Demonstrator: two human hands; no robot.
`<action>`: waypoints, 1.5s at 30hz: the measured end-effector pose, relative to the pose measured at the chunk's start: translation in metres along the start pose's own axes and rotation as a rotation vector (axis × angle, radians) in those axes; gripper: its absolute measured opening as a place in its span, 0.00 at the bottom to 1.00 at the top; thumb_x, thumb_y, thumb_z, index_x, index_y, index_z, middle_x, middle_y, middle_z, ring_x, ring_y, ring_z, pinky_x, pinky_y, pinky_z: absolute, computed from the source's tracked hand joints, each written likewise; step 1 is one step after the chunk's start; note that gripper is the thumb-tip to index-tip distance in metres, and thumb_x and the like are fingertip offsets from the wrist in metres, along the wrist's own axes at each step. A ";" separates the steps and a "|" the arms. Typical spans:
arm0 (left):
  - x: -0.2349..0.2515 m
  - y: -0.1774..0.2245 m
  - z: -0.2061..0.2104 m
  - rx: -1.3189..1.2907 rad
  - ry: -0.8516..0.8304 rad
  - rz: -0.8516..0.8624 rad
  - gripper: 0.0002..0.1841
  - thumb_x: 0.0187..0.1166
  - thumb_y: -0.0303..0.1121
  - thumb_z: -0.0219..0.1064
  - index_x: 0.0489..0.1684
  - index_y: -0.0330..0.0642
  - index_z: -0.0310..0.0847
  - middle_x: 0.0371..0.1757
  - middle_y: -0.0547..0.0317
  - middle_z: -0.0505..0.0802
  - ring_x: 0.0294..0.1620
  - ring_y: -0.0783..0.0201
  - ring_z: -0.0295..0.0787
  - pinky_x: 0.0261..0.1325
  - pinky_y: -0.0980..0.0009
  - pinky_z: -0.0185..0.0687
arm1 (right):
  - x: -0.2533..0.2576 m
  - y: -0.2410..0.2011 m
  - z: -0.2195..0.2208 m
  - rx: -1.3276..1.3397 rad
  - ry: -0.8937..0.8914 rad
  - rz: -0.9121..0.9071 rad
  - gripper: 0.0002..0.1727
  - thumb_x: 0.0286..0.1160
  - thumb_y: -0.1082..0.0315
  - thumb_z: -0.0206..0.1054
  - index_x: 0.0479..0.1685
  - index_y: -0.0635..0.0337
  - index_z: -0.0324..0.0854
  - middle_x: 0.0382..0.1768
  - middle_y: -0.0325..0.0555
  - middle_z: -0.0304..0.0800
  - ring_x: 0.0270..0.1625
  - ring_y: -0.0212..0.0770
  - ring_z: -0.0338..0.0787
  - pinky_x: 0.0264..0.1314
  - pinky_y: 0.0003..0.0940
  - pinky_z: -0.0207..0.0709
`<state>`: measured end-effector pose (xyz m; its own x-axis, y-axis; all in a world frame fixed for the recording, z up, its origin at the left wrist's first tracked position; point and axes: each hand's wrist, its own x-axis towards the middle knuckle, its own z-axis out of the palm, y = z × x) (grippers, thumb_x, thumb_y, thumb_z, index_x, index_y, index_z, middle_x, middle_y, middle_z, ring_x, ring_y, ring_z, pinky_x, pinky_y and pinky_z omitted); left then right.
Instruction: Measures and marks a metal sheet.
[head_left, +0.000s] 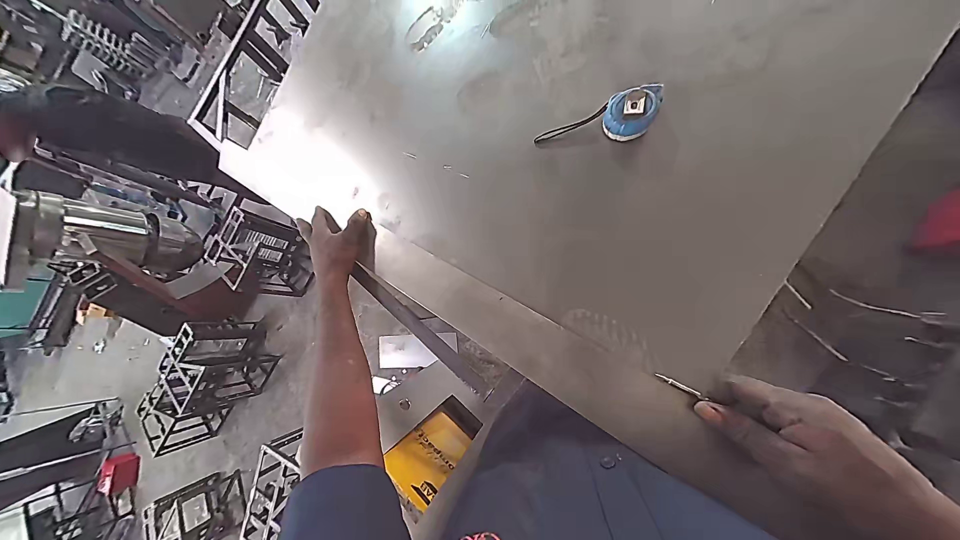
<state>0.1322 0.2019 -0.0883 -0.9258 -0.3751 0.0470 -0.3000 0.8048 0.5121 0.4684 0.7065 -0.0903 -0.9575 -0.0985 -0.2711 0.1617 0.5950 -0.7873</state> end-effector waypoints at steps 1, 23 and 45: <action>0.000 0.002 -0.002 0.032 -0.025 -0.006 0.55 0.63 0.74 0.71 0.88 0.46 0.65 0.93 0.33 0.55 0.94 0.37 0.49 0.86 0.34 0.58 | 0.000 -0.001 -0.003 -0.029 -0.011 -0.003 0.23 0.80 0.38 0.56 0.35 0.45 0.83 0.19 0.26 0.77 0.20 0.25 0.74 0.20 0.30 0.67; 0.023 0.038 -0.053 0.505 -0.506 -0.009 0.68 0.37 0.80 0.80 0.83 0.43 0.65 0.74 0.23 0.77 0.72 0.27 0.78 0.57 0.30 0.82 | 0.407 -0.328 0.122 -0.750 -0.193 -0.550 0.15 0.79 0.58 0.61 0.55 0.42 0.91 0.53 0.45 0.92 0.61 0.51 0.89 0.54 0.62 0.82; 0.032 0.041 -0.051 0.560 -0.488 0.029 0.70 0.32 0.81 0.80 0.82 0.41 0.66 0.67 0.20 0.81 0.71 0.21 0.77 0.61 0.18 0.70 | 0.343 -0.317 0.096 -0.964 -0.342 -0.610 0.09 0.72 0.62 0.68 0.46 0.49 0.90 0.37 0.47 0.89 0.45 0.54 0.89 0.40 0.61 0.79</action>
<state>0.1022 0.1993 -0.0226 -0.8928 -0.2079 -0.3997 -0.2252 0.9743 -0.0038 0.1115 0.4072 0.0131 -0.6769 -0.6941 -0.2449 -0.6847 0.7159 -0.1365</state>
